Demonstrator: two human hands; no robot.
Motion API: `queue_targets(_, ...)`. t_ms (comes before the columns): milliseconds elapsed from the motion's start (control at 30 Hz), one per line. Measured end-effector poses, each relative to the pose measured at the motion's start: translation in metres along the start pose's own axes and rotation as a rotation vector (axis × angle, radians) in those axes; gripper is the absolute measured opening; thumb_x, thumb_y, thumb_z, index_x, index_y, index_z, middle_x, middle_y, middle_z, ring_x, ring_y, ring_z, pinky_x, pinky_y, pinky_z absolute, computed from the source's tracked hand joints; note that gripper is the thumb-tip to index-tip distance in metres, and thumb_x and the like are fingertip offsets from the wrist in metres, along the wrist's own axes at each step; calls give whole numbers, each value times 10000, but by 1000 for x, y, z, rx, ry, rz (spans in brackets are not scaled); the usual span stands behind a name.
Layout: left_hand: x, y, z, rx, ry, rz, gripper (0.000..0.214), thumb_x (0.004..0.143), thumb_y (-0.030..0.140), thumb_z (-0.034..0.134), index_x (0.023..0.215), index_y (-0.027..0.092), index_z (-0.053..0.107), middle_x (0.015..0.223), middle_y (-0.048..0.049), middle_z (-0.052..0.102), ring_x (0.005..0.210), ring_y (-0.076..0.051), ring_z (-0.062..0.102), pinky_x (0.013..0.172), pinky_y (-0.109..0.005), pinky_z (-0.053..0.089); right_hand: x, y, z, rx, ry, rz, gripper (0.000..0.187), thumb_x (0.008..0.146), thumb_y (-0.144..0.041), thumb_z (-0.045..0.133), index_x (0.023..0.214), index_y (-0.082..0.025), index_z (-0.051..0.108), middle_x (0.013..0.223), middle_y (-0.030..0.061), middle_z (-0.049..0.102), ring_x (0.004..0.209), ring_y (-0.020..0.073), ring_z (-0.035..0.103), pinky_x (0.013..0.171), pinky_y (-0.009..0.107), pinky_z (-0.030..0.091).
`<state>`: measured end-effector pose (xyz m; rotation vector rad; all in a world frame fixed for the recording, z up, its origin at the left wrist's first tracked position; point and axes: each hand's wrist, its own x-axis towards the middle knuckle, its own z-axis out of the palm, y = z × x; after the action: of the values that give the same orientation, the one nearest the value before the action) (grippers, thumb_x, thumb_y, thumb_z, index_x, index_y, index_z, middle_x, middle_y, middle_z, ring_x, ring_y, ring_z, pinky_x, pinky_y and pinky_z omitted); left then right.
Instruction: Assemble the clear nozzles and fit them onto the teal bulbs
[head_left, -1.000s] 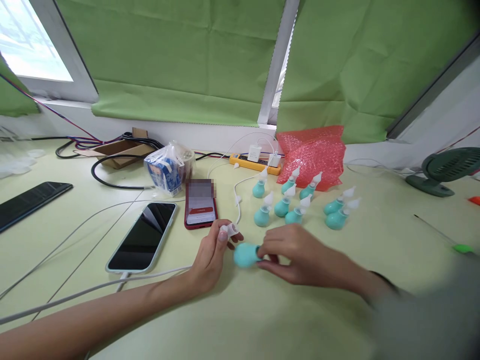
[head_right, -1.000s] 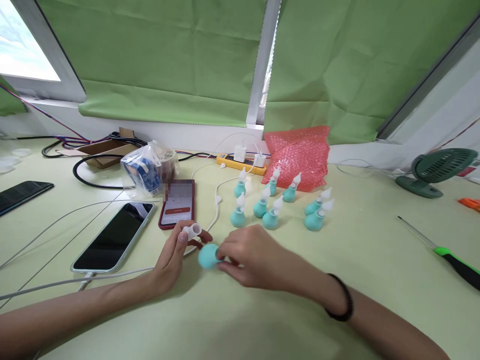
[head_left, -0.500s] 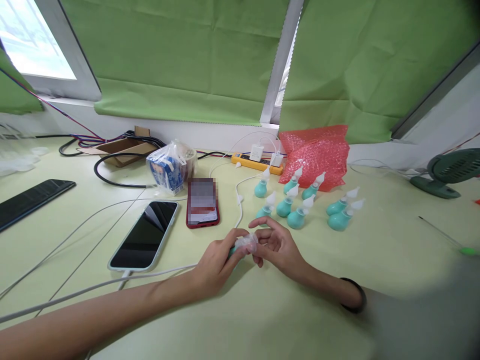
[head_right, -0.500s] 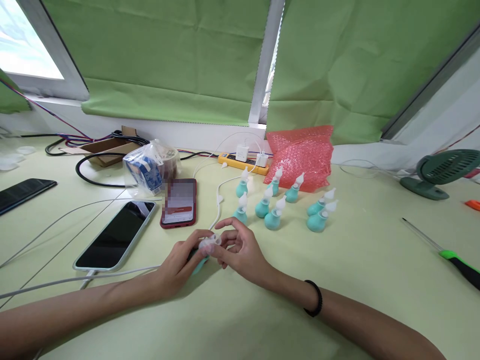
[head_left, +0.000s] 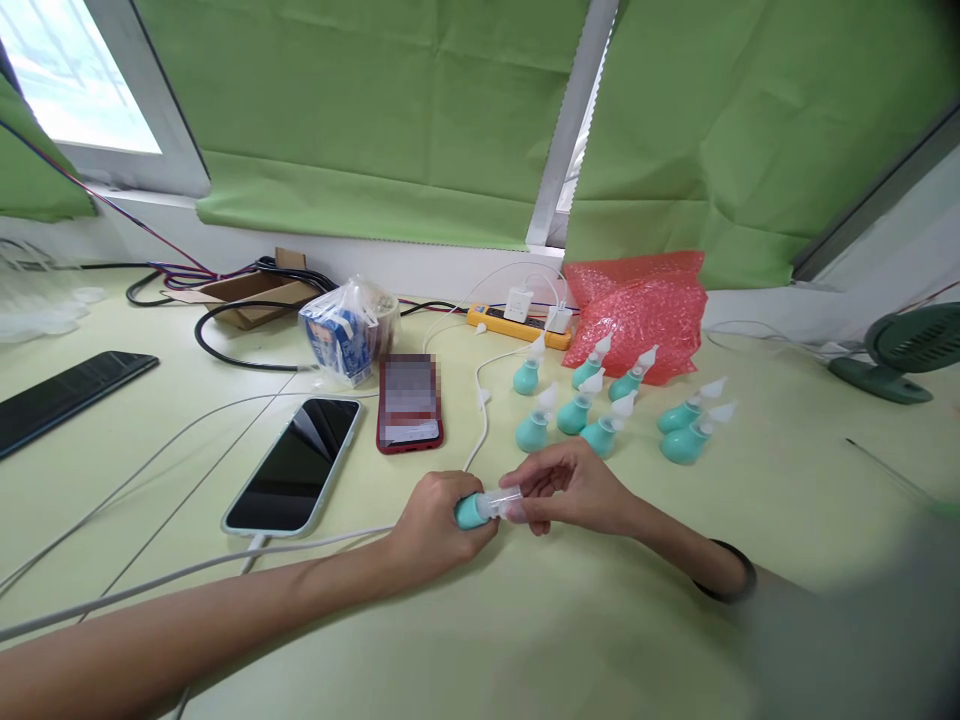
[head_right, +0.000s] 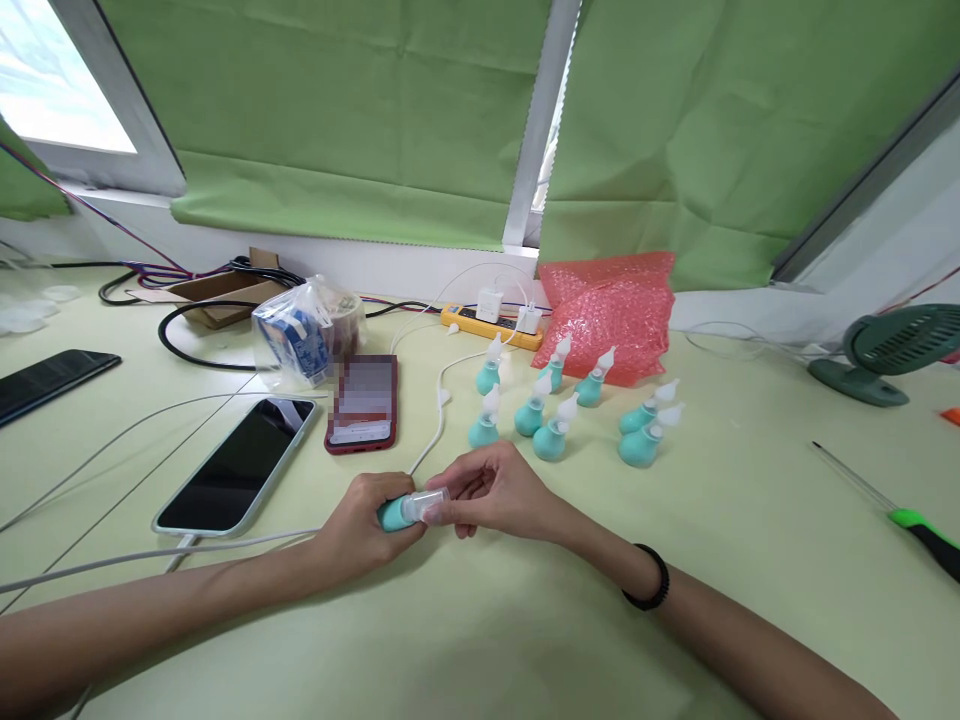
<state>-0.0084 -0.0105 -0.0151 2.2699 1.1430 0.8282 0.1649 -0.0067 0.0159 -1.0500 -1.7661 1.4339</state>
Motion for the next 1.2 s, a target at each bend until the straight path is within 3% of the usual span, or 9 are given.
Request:
queue_targets(67,0,0,1,18,-5,16,163,645,185,516,488,145,496,462,14,462,444,-88,400,431,-199,266,-2,-4,-3,-143,-44,-26,253,594,-272,685,791,-119,649,564,15,609,432,99,545,405,216,463)
queue_targets(167,-1,-1,2,47,-28,37,139,649,206,536,525,143,540,504,-11,523,479,-109,452,456,-205,302,-4,-10,-7,-359,-111,-178,242,646,-294,644,838,-146,657,627,28,632,499,105,552,455,219,461)
queue_targets(267,-1,-1,3,78,-41,55,162,661,238,542,530,144,551,509,-23,537,488,-121,467,463,-210,316,-5,-11,-8,-445,-131,-300,238,667,-290,626,865,-162,654,644,28,642,541,112,567,479,216,463)
queue_targets(333,-1,-2,3,99,-40,39,172,673,253,536,545,139,555,514,-27,544,490,-122,474,462,-210,321,-5,-8,-6,-395,-118,-270,233,665,-291,628,849,-149,652,633,29,642,510,111,573,456,212,466)
queue_targets(467,-2,-3,5,172,-38,15,198,697,282,518,573,133,557,537,-34,557,499,-128,491,464,-212,330,-3,0,-2,-200,-96,-53,233,638,-308,649,775,-120,635,565,12,609,391,90,546,361,184,440)
queue_targets(633,-3,-5,7,267,-32,80,219,715,304,501,581,138,548,539,-32,557,518,-142,512,478,-224,349,-2,4,1,-3,-150,97,232,611,-296,671,705,-117,557,513,-14,575,321,60,501,302,140,369)
queue_targets(1000,-4,-4,9,393,15,298,227,736,294,470,562,152,505,512,-17,533,481,-143,481,454,-247,339,-2,1,4,110,-223,180,275,603,-320,667,640,-136,466,472,-30,550,316,67,498,308,148,381)
queue_targets(1200,-3,-3,6,306,-12,202,211,736,305,477,592,155,512,522,-14,539,503,-142,503,461,-231,345,-1,5,6,30,-206,105,291,614,-355,655,684,-147,465,528,-14,578,342,71,503,328,164,390)
